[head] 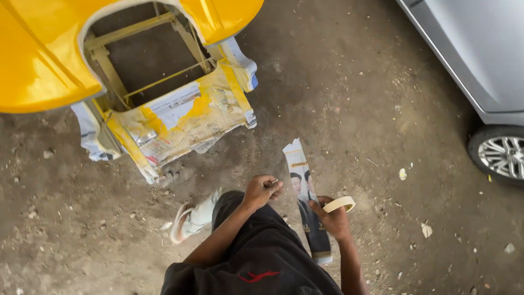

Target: The person tears strips of newspaper and secures them to the frame of a yellow vehicle using masking tape. They repeatedly tear paper, apply tape to the edges, and smooth the newspaper onto the vehicle's metal structure.

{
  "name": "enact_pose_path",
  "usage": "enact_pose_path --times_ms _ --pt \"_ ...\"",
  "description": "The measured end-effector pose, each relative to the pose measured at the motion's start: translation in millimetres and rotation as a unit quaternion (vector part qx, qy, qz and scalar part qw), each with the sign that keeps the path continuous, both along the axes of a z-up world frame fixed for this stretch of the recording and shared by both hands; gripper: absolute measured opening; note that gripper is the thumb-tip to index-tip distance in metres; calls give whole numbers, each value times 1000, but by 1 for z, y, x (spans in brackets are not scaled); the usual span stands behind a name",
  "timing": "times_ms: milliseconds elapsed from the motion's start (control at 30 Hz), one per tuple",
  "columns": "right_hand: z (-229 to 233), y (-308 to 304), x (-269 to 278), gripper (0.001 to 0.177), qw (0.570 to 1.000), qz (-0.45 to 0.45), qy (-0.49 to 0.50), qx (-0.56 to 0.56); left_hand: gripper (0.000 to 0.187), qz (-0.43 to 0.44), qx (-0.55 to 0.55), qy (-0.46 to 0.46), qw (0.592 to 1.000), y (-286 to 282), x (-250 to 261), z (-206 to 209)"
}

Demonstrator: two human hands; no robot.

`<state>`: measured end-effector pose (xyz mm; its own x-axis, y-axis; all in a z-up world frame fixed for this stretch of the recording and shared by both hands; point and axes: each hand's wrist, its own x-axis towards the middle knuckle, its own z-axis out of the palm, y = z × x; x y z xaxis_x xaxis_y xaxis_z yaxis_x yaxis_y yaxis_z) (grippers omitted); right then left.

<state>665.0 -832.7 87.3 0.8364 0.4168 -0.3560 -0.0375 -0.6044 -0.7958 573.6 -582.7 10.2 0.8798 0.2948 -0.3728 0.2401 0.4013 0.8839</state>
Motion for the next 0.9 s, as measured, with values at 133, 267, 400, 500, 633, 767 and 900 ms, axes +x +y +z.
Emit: enact_pose_path --times_ms 133,267,400,500,633,767,900 --pt "21 -15 96 27 998 55 3 -35 17 58 5 15 998 -42 44 -13" --pt "7 -10 181 27 993 110 -10 -34 15 91 50 42 994 -56 105 -53" --pt "-21 6 252 28 990 141 2 18 13 107 148 100 978 -42 172 -28" --pt "0 30 296 28 983 180 25 10 14 132 169 63 975 -44 222 -59" --pt "-25 28 375 30 970 239 11 -37 12 169 129 1 977 -33 287 -27" --pt "-20 67 436 33 963 262 -7 -60 19 164 67 -1 984 -26 326 9" --pt "-2 96 489 33 931 358 12 -76 29 187 113 42 975 -29 368 4"
